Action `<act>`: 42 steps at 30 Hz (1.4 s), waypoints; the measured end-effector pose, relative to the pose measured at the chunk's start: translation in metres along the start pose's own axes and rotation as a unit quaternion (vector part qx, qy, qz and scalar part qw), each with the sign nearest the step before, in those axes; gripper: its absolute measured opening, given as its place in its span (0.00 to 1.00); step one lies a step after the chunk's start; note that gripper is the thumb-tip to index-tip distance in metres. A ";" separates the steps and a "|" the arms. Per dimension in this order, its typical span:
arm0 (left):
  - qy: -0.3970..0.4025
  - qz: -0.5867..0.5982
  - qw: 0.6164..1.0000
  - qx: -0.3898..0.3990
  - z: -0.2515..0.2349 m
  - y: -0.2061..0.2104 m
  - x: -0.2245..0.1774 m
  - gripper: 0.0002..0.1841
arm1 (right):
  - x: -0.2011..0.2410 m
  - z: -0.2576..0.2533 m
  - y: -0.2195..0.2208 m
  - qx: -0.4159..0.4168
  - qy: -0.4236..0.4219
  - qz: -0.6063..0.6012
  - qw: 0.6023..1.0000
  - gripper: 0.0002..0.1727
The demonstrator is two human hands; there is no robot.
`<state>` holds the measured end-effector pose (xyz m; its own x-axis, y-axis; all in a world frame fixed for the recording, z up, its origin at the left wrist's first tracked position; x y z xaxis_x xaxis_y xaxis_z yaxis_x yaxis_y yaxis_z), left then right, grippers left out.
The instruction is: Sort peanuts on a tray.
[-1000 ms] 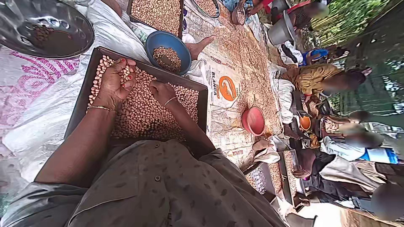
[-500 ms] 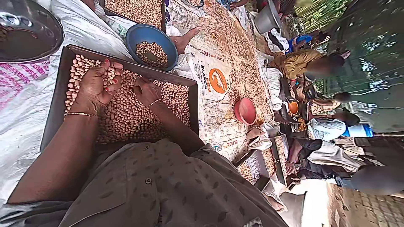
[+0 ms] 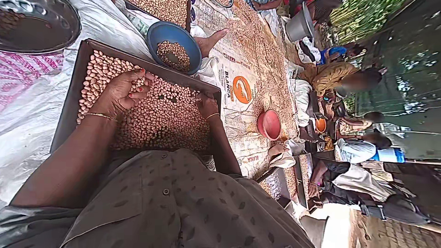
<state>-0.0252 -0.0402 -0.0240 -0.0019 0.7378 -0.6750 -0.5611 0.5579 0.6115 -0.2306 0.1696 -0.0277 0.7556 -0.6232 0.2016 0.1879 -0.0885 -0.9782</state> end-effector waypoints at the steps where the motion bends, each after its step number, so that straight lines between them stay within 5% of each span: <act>1: 0.012 0.001 1.000 -0.010 0.000 -0.001 0.000 0.17 | -0.003 0.010 -0.002 0.017 0.019 -0.006 1.000 0.15; 6: 0.043 0.006 0.999 -0.016 -0.004 -0.003 -0.001 0.16 | -0.007 0.053 -0.019 0.114 -0.027 -0.174 0.978 0.13; 17: 0.067 0.022 0.997 -0.036 -0.006 -0.007 -0.001 0.16 | 0.034 0.038 0.011 -0.012 -0.105 -0.258 0.960 0.12; 23: 0.059 0.014 0.998 -0.032 -0.003 -0.003 -0.002 0.18 | 0.070 0.032 0.029 -0.013 -0.066 -0.034 0.997 0.13; 27: 0.061 0.005 0.998 -0.018 -0.004 -0.006 -0.001 0.21 | 0.076 0.033 0.036 -0.036 -0.045 -0.015 0.998 0.13; 30: 0.025 -0.043 0.999 0.013 -0.003 -0.001 0.002 0.25 | 0.063 0.031 0.027 -0.097 -0.031 -0.115 0.988 0.13; 35: -0.053 -0.163 0.980 0.100 -0.001 0.011 0.016 0.35 | 0.084 0.025 -0.005 -0.130 -0.144 -0.380 0.904 0.13; 39: -0.067 -0.114 0.986 0.105 -0.004 0.010 0.021 0.27 | 0.082 -0.019 -0.007 -0.148 -0.103 -0.231 0.956 0.14; 42: -0.027 -0.056 0.997 0.038 -0.005 0.005 0.013 0.19 | 0.083 -0.041 0.009 -0.031 -0.040 -0.042 0.998 0.17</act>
<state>-0.0321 -0.0303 -0.0320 0.1024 0.6876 -0.7189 -0.4909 0.6634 0.5647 -0.1918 0.0851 -0.0221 0.7866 -0.5487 0.2832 0.2152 -0.1864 -0.9586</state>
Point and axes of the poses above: each hand's wrist, its own z-axis away from the middle knuckle, its own y-axis out of the palm, x = y × z, the point moved 2 cm from there along -z, towards the middle knuckle, and after that the axes turned 1 degree about -z, right-handed, at the moved point
